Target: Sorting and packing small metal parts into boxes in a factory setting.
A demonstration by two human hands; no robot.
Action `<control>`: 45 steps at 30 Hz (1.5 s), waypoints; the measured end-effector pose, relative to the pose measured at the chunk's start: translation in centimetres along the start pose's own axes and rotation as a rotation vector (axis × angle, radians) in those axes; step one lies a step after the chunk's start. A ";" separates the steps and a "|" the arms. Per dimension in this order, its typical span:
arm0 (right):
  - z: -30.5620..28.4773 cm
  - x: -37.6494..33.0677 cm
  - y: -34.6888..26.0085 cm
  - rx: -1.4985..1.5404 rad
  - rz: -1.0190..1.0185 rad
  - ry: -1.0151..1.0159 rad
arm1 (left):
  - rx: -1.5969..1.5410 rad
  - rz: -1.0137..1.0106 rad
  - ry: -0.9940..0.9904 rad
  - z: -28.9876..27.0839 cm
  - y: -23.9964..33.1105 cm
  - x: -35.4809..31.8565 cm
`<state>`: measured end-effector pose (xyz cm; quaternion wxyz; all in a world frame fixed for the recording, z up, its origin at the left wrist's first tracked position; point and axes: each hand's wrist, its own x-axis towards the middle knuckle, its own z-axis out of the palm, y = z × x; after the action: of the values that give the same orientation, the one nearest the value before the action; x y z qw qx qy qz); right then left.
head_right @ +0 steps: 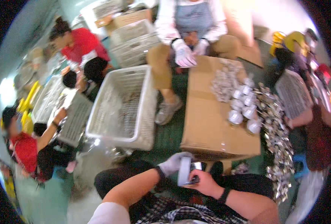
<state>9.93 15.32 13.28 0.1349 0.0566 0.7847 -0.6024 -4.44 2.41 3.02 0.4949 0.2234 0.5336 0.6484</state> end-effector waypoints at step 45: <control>0.3 -0.3 0.6 -0.001 -0.067 0.031 | -0.680 -0.330 0.079 -0.1 1.1 0.3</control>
<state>10.35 15.23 12.77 0.1022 0.0395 0.7885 -0.6052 -5.15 2.68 3.93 0.6175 -0.0676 0.3355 0.7082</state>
